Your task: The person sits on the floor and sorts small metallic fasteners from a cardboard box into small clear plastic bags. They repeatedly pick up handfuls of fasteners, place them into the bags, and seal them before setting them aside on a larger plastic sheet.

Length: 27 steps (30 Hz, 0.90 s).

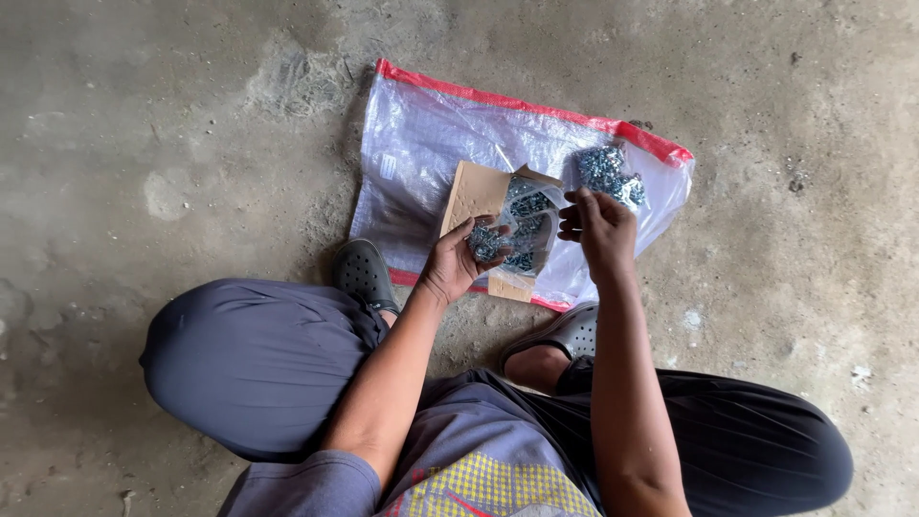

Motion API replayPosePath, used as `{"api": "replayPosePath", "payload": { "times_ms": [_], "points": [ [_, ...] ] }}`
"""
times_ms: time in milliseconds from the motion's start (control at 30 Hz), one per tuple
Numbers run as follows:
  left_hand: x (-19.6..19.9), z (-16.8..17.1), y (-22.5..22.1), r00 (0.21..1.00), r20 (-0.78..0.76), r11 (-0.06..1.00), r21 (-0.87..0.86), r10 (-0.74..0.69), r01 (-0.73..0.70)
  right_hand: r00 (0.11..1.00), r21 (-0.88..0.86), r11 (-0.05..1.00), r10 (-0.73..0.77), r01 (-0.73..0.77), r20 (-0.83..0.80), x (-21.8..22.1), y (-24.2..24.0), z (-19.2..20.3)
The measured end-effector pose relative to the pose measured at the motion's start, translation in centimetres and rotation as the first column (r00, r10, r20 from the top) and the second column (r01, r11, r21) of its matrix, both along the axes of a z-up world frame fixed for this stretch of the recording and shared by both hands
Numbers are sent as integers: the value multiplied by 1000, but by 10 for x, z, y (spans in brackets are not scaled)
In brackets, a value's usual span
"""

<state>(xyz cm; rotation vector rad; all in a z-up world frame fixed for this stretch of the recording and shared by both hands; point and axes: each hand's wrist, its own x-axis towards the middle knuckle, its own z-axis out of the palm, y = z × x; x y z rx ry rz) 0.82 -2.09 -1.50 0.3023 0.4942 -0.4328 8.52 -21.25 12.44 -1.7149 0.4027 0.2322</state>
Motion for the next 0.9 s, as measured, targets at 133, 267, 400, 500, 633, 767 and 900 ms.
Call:
{"api": "replayPosePath", "payload": {
  "times_ms": [133, 267, 400, 500, 633, 767, 900],
  "points": [
    [1, 4, 6, 999, -32, 998, 69, -11, 14, 954, -360, 884, 286, -299, -90, -1, -19, -153],
    [6, 10, 8, 1000, -19, 981, 193, 25, -21, 709, -668, 388, 636, -635, -304, -11, -7, -237],
    [12, 22, 11, 1000, -25, 957, 291, 13, -5, 549, -792, -93, 672, -604, -497, -26, 3, -298],
    [17, 13, 9, 999, -51, 955, 296, 16, -1, 636, -772, 115, 648, -625, -419, -30, 18, -230],
    [29, 26, 2, 999, -33, 943, 331, -22, 32, 719, -727, 278, 565, -628, -405, -30, 24, -221],
    [35, 47, -3, 999, 14, 948, 318, -32, 26, 659, -735, 200, 630, -649, -411, -30, 10, -252],
    [37, 37, -17, 983, -143, 975, 202, 119, -89, 755, -842, 269, 617, -467, -221, -42, -5, -308]
  ]
}}
